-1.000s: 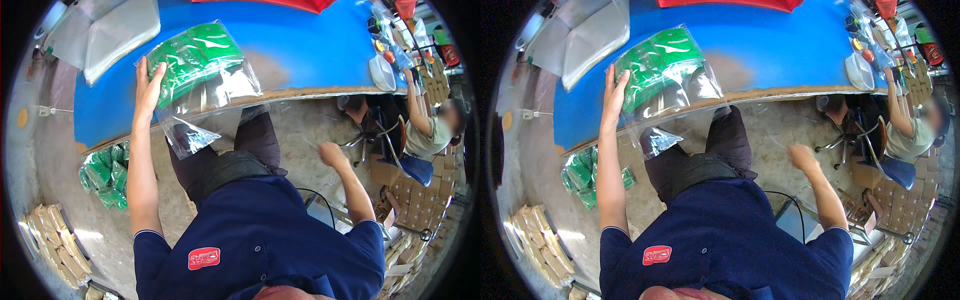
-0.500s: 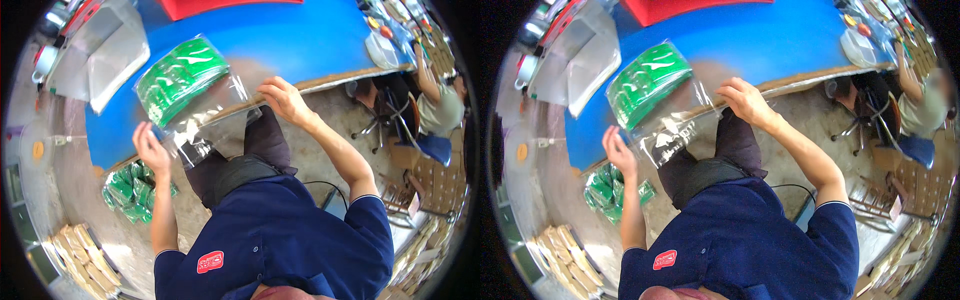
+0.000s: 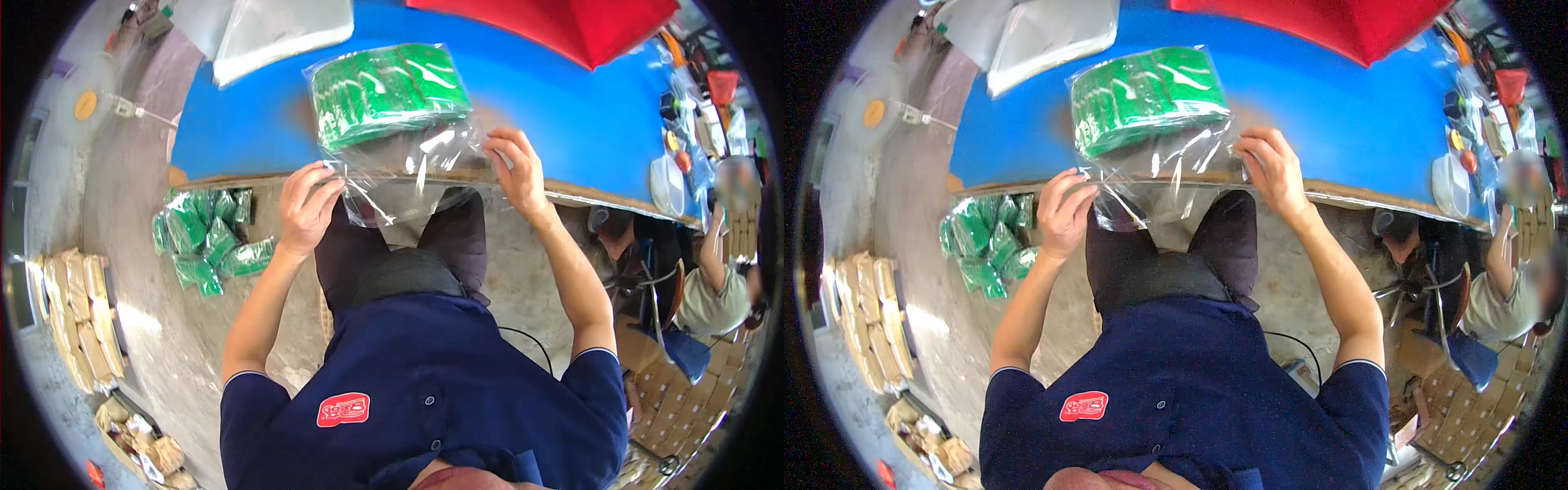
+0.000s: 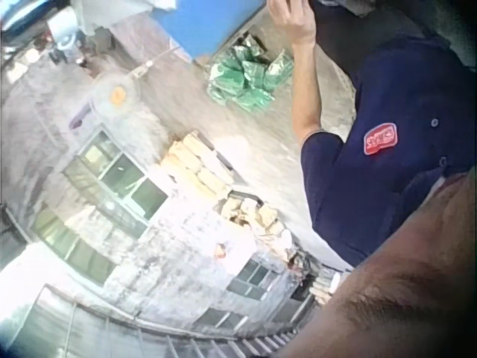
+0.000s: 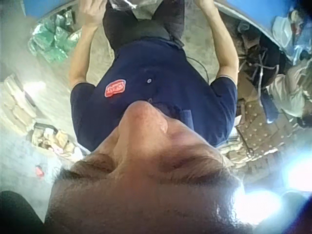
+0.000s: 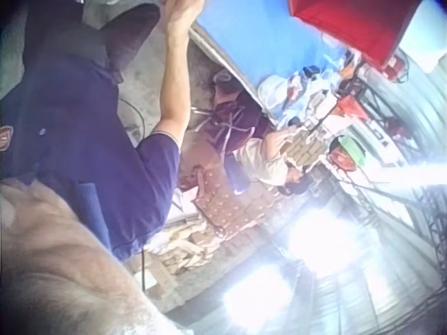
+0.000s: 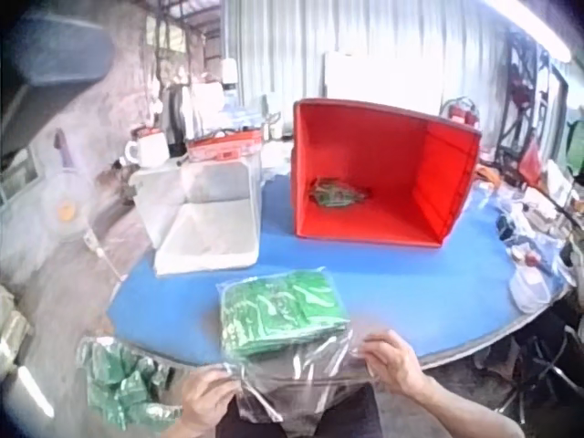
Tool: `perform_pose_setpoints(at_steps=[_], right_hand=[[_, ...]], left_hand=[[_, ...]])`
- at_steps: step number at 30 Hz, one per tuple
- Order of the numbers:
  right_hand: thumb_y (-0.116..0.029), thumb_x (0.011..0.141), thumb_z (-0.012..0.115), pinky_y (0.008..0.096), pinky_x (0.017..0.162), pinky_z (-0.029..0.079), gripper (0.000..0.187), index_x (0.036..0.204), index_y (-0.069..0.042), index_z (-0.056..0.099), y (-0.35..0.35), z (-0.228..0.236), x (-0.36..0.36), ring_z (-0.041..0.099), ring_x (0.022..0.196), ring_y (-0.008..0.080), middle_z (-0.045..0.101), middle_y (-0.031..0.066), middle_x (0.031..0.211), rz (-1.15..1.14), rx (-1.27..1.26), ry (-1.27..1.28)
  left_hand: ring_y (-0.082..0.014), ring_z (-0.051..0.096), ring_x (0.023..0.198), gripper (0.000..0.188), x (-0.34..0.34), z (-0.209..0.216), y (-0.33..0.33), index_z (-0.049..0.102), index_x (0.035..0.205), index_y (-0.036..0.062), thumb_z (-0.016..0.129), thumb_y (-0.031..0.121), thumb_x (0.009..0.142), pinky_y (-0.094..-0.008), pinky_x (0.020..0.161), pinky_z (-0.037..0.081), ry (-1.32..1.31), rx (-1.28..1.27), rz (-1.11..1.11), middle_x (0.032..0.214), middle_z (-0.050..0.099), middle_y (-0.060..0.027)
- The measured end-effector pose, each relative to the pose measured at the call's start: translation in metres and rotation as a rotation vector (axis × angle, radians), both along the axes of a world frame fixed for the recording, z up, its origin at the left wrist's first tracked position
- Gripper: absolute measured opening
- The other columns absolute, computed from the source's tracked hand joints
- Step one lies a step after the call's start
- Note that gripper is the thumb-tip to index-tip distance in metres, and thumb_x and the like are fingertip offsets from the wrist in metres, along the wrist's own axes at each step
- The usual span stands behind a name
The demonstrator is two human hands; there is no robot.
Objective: The recorder is sorting small green plastic bags from a red bin and packing them into a larger clear plastic bag.
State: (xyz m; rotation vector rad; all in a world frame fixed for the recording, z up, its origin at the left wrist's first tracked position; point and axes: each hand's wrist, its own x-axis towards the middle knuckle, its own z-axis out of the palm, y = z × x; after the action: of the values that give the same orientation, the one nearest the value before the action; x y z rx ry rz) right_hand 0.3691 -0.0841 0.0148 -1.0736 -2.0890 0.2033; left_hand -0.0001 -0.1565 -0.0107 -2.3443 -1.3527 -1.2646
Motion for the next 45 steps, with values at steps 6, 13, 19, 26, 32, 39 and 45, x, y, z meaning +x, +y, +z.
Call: perform_pose_setpoints(at_steps=[6,13,19,26,32,39,45], right_hand=[[-0.023,0.096,0.066,0.032,0.078,0.052,0.026,0.104,0.002,0.068,0.091,0.1,-0.013,0.067,0.083,0.0168,0.072,0.0132,0.09,-0.125,-0.07,0.362],[-0.021,0.096,0.066,0.0276,0.079,0.052,0.025,0.101,0.003,0.068,0.104,0.162,-0.023,0.065,0.084,0.0102,0.072,0.0074,0.089,-0.096,0.062,0.534],[-0.015,0.1,0.059,0.0289,0.085,0.052,0.018,0.101,0.003,0.063,0.066,0.138,-0.017,0.066,0.092,0.0135,0.072,0.0088,0.096,0.097,-0.235,0.602],[-0.012,0.103,0.053,0.0314,0.092,0.05,0.013,0.101,0.001,0.053,0.074,0.109,-0.022,0.064,0.099,0.0159,0.07,0.012,0.103,0.15,-0.215,0.634],[-0.013,0.105,0.044,0.0326,0.069,0.054,0.013,0.103,0.0,0.046,0.118,0.109,-0.067,0.067,0.072,0.0188,0.067,0.0141,0.079,0.001,-0.185,1.059],[-0.02,0.105,0.051,0.029,0.055,0.042,0.019,0.097,-0.003,0.048,0.081,0.028,-0.092,0.048,0.061,0.0097,0.051,0.0022,0.068,-0.238,-0.075,1.043],[-0.024,0.105,0.054,0.0205,0.041,0.03,0.028,0.087,-0.011,0.037,0.0,-0.014,-0.08,0.037,0.05,0.0014,0.044,-0.0044,0.061,-0.097,-0.384,1.19]], left_hand=[[-0.0178,0.066,0.098,0.011,-0.017,0.11,0.085,0.069,0.097,0.0008,0.067,0.011,0.094,-0.0337,0.09,0.05,-0.574,-0.161,0.124,0.101,0.071,-0.0086],[-0.0116,0.063,0.096,0.017,-0.042,0.18,0.137,0.067,0.099,0.0003,0.064,0.017,0.098,-0.0261,0.09,0.048,-0.859,-0.181,-0.206,0.1,0.071,-0.0055],[-0.0147,0.065,0.096,0.013,-0.04,0.137,0.113,0.064,0.102,0.0018,0.058,0.013,0.101,-0.0304,0.094,0.05,-0.92,-0.359,-0.311,0.103,0.07,-0.0087],[-0.0193,0.066,0.103,0.011,-0.038,0.114,0.121,0.059,0.105,0.0036,0.054,0.014,0.103,-0.0341,0.094,0.051,-0.963,-0.336,-0.279,0.104,0.069,-0.0103],[-0.0232,0.067,0.076,0.017,0.014,0.128,0.163,0.047,0.1,0.0034,0.046,0.019,0.106,-0.037,0.078,0.055,-1.137,-0.158,-0.141,0.089,0.061,-0.0112],[-0.0096,0.044,0.066,0.022,0.019,0.053,0.127,0.044,0.097,0.0024,0.043,0.022,0.107,-0.027,0.058,0.041,-0.925,0.246,0.313,0.076,0.047,-0.0033],[-0.0056,0.039,0.056,0.025,0.015,0.011,0.053,0.044,0.093,0.0053,0.05,0.026,0.106,-0.0219,0.05,0.033,-0.925,0.104,0.243,0.067,0.042,0.0017]])
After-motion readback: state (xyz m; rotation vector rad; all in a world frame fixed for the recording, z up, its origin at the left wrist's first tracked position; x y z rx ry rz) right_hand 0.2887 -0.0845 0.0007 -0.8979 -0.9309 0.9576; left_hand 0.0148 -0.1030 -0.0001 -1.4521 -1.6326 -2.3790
